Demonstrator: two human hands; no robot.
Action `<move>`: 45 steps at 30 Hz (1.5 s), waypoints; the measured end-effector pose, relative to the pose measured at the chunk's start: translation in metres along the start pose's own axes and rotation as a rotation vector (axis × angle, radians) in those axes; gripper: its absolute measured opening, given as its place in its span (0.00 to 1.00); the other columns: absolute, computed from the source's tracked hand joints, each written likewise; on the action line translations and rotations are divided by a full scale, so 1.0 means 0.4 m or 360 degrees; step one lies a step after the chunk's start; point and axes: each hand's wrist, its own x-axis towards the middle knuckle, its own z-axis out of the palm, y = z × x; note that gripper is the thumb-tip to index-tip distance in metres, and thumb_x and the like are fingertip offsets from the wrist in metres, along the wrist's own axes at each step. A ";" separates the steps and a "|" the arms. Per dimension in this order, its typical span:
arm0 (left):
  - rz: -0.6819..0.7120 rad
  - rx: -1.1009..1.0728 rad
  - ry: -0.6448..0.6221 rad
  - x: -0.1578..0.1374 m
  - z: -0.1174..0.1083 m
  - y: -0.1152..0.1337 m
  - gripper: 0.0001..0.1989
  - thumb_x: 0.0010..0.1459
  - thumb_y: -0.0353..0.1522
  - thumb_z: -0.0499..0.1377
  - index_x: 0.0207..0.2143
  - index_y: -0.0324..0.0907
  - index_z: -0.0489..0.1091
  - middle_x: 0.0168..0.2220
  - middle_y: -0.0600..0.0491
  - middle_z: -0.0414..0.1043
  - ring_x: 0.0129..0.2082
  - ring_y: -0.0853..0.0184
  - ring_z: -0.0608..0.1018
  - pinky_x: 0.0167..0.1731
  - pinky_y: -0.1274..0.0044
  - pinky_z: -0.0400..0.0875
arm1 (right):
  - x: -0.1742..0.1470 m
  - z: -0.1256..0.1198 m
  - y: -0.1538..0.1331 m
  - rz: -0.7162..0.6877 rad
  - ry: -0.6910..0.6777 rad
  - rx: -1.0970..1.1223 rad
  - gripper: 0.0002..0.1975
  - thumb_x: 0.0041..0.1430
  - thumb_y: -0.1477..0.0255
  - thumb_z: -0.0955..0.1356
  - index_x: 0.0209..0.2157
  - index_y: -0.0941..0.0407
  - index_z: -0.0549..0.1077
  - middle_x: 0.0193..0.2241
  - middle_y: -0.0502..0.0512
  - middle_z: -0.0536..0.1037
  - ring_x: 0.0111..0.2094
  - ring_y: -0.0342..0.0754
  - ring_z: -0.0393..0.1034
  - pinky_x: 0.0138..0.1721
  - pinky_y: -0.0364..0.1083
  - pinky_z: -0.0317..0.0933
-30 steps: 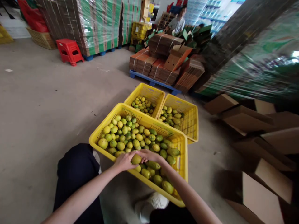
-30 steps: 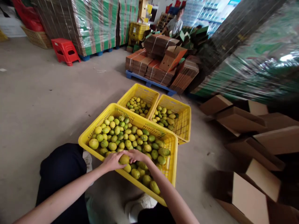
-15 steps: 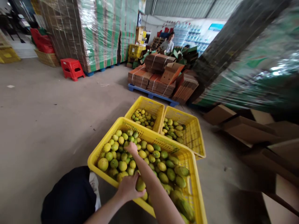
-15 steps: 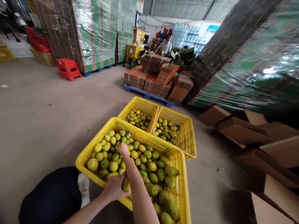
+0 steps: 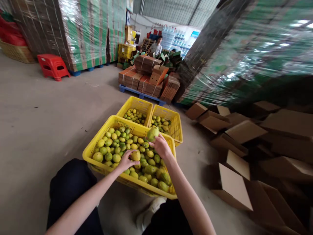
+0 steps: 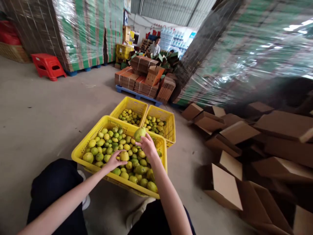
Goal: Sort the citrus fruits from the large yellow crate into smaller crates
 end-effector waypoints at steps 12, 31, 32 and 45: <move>0.0482 -0.0533 -0.0239 0.080 -0.120 0.259 0.32 0.41 0.39 0.73 0.50 0.42 0.70 0.50 0.47 0.73 0.47 0.60 0.76 0.48 0.70 0.71 | -0.133 -0.034 0.040 -0.0617 0.0246 0.0459 0.26 0.39 0.66 0.79 0.41 0.51 0.71 0.41 0.53 0.78 0.40 0.52 0.76 0.42 0.50 0.72; 0.0641 -0.0684 -0.0218 0.071 -0.077 0.312 0.30 0.40 0.34 0.75 0.42 0.44 0.62 0.51 0.48 0.69 0.49 0.63 0.76 0.47 0.73 0.72 | -0.131 0.000 0.054 -0.1069 0.0473 0.0365 0.24 0.46 0.71 0.78 0.46 0.52 0.73 0.45 0.54 0.78 0.48 0.53 0.74 0.52 0.53 0.68; 0.0640 -0.0693 -0.0222 0.071 -0.076 0.312 0.30 0.39 0.33 0.75 0.42 0.44 0.63 0.50 0.49 0.69 0.49 0.63 0.76 0.47 0.73 0.72 | -0.131 -0.001 0.057 -0.1095 0.0491 0.0351 0.24 0.46 0.71 0.78 0.46 0.51 0.73 0.45 0.55 0.78 0.48 0.53 0.74 0.53 0.54 0.68; 0.0558 -0.0704 -0.0189 0.062 -0.083 0.314 0.31 0.36 0.30 0.76 0.42 0.43 0.65 0.49 0.49 0.71 0.46 0.63 0.77 0.45 0.74 0.73 | -0.135 0.001 0.043 -0.1035 0.0401 0.0525 0.24 0.43 0.73 0.79 0.44 0.50 0.74 0.43 0.51 0.80 0.45 0.51 0.75 0.50 0.52 0.68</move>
